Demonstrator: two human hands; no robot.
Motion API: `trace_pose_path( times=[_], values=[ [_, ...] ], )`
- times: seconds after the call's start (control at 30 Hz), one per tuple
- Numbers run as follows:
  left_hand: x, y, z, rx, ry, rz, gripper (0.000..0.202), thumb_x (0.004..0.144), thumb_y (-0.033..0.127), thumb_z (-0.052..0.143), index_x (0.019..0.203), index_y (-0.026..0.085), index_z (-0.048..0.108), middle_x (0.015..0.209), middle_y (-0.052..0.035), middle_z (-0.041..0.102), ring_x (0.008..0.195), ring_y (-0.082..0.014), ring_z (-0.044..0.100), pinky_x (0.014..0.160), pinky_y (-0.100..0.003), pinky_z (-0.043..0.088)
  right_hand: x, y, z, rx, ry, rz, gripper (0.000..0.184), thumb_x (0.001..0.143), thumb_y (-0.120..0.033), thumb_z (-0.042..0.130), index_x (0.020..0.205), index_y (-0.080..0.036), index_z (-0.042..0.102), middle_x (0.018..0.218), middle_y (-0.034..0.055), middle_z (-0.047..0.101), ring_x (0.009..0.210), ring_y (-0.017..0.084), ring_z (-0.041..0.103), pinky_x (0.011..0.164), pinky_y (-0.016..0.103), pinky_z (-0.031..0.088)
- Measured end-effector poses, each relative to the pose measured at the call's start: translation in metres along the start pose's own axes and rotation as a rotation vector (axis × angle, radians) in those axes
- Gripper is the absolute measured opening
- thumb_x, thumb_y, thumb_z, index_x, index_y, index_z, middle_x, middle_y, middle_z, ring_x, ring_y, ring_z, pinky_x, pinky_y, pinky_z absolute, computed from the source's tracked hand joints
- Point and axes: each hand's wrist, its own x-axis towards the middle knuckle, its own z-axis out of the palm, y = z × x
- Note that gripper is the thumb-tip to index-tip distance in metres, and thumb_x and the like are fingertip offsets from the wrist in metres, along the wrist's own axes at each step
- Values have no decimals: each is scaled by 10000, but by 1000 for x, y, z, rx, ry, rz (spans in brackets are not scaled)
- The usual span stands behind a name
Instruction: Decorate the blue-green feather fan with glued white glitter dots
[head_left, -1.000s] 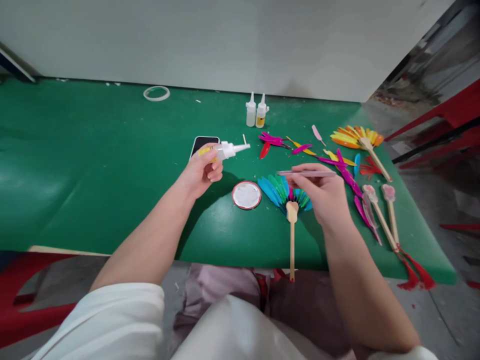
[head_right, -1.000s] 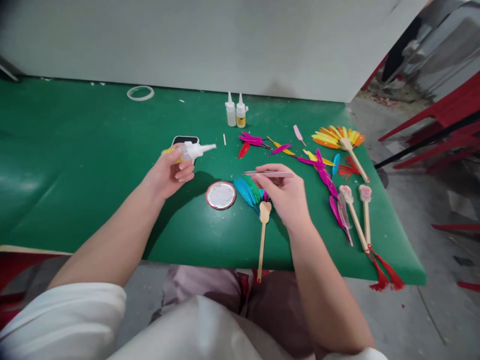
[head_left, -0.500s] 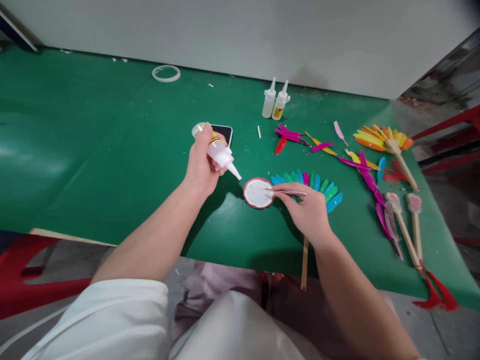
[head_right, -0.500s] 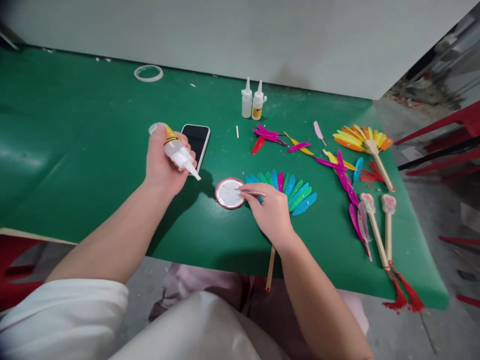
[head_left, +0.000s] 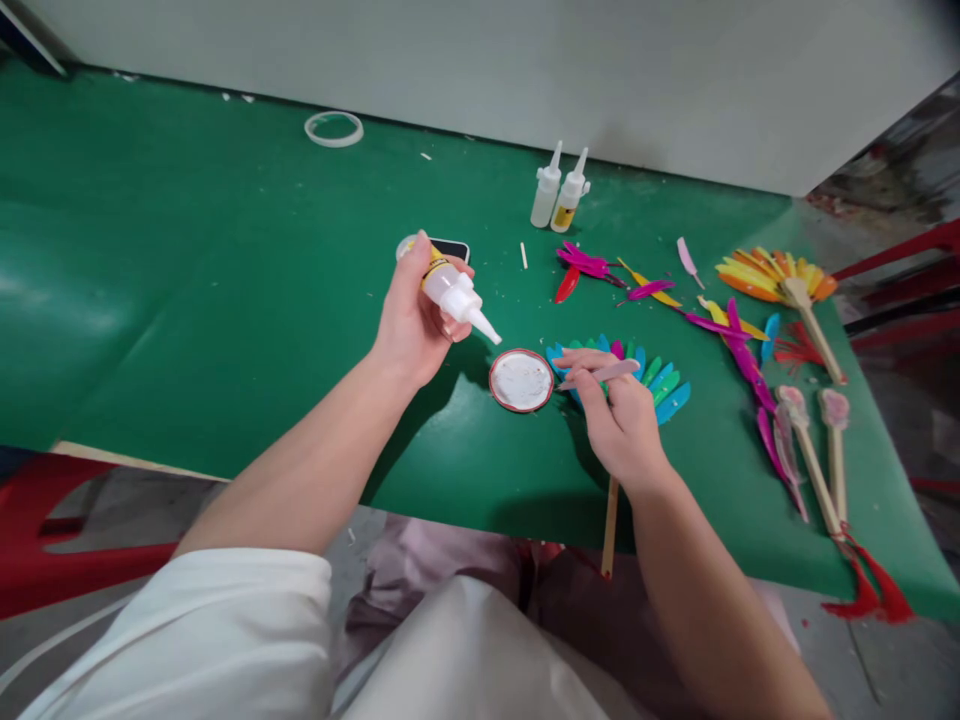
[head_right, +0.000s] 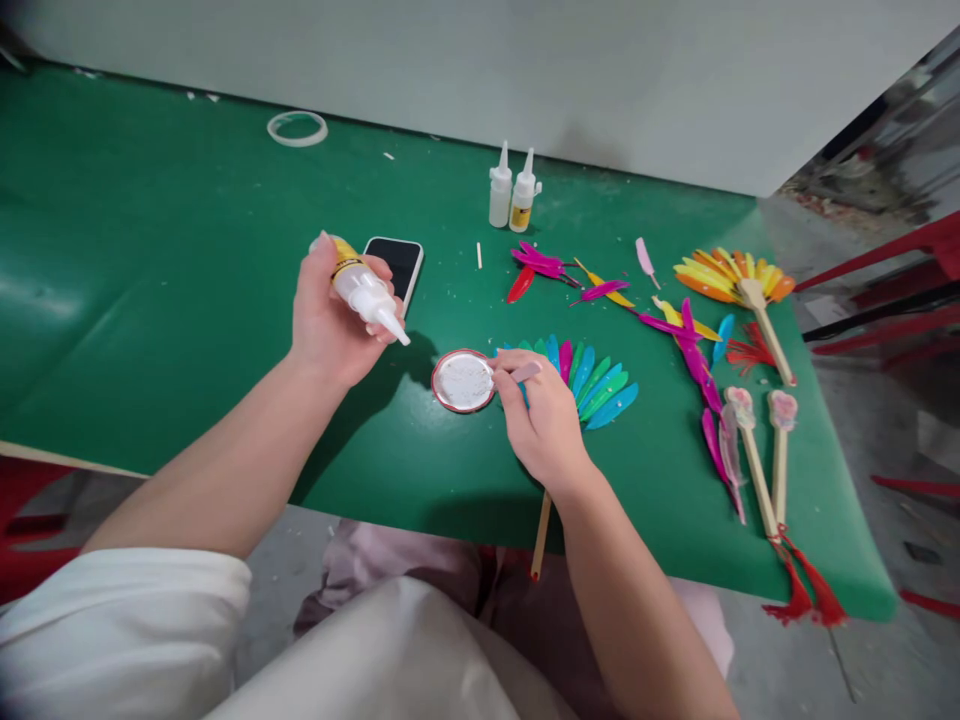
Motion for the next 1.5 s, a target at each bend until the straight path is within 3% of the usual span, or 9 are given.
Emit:
trace_pose_path(
  times=[0.17, 0.27, 0.33, 0.43, 0.63, 0.87, 1.03, 1.27, 1.5],
  values=[
    [0, 3, 1, 11, -18, -24, 750, 680, 877, 282, 811, 186, 540, 494, -2, 372, 498, -127, 428, 466, -262, 236, -3, -2, 1, -56, -197, -1, 203, 949, -298, 344, 859, -231, 513, 874, 53, 645, 777, 182, 615, 704, 320, 479],
    [0, 3, 2, -86, -27, -19, 700, 703, 856, 308, 749, 187, 510, 473, 21, 326, 435, -81, 327, 442, -252, 202, -2, -4, 4, -148, -323, -27, 196, 943, -267, 320, 885, -226, 502, 864, 50, 650, 768, 186, 618, 655, 303, 450],
    [0, 2, 2, -84, -23, -19, 699, 707, 852, 313, 757, 185, 517, 471, 19, 331, 444, -86, 349, 442, -251, 211, 0, -5, 7, -248, -358, -40, 211, 944, -280, 308, 890, -226, 505, 843, 51, 656, 738, 196, 620, 613, 299, 426],
    [1, 1, 1, -7, -24, -20, 740, 693, 865, 305, 828, 180, 550, 494, -9, 398, 530, -140, 474, 466, -258, 250, 2, -6, 11, -392, -369, -68, 234, 946, -300, 300, 909, -222, 517, 836, 58, 672, 689, 202, 612, 572, 295, 390],
    [1, 0, -2, 27, -54, -5, 730, 678, 857, 373, 884, 183, 564, 563, -38, 504, 629, -189, 556, 497, -270, 302, 2, -6, 14, -484, -416, -90, 247, 939, -275, 286, 925, -194, 519, 890, 94, 680, 714, 217, 617, 582, 302, 388],
    [1, 1, -1, 15, -68, 6, 740, 665, 863, 382, 888, 182, 567, 558, -36, 508, 621, -186, 558, 480, -265, 299, 1, -5, 13, -430, -379, -64, 234, 941, -283, 295, 911, -208, 514, 886, 89, 674, 730, 221, 625, 602, 312, 402],
    [0, 2, 0, 1, -56, -3, 736, 680, 864, 349, 859, 182, 561, 520, -23, 454, 579, -169, 532, 468, -263, 279, 1, -4, 13, -452, -423, -53, 221, 941, -291, 317, 880, -208, 512, 837, 69, 662, 691, 210, 611, 587, 303, 398],
    [0, 4, 0, 8, -51, -15, 743, 678, 870, 334, 851, 181, 553, 483, -3, 395, 548, -153, 498, 467, -267, 262, 0, -2, 12, -385, -376, -30, 219, 937, -285, 313, 913, -216, 519, 888, 75, 653, 801, 228, 629, 687, 338, 446],
    [0, 4, -1, 34, -95, -7, 738, 672, 858, 380, 923, 192, 571, 537, -28, 488, 640, -192, 558, 499, -279, 310, 1, -4, 13, -430, -427, -80, 215, 932, -276, 323, 886, -205, 521, 804, 65, 646, 702, 212, 604, 600, 305, 407]
  ],
)
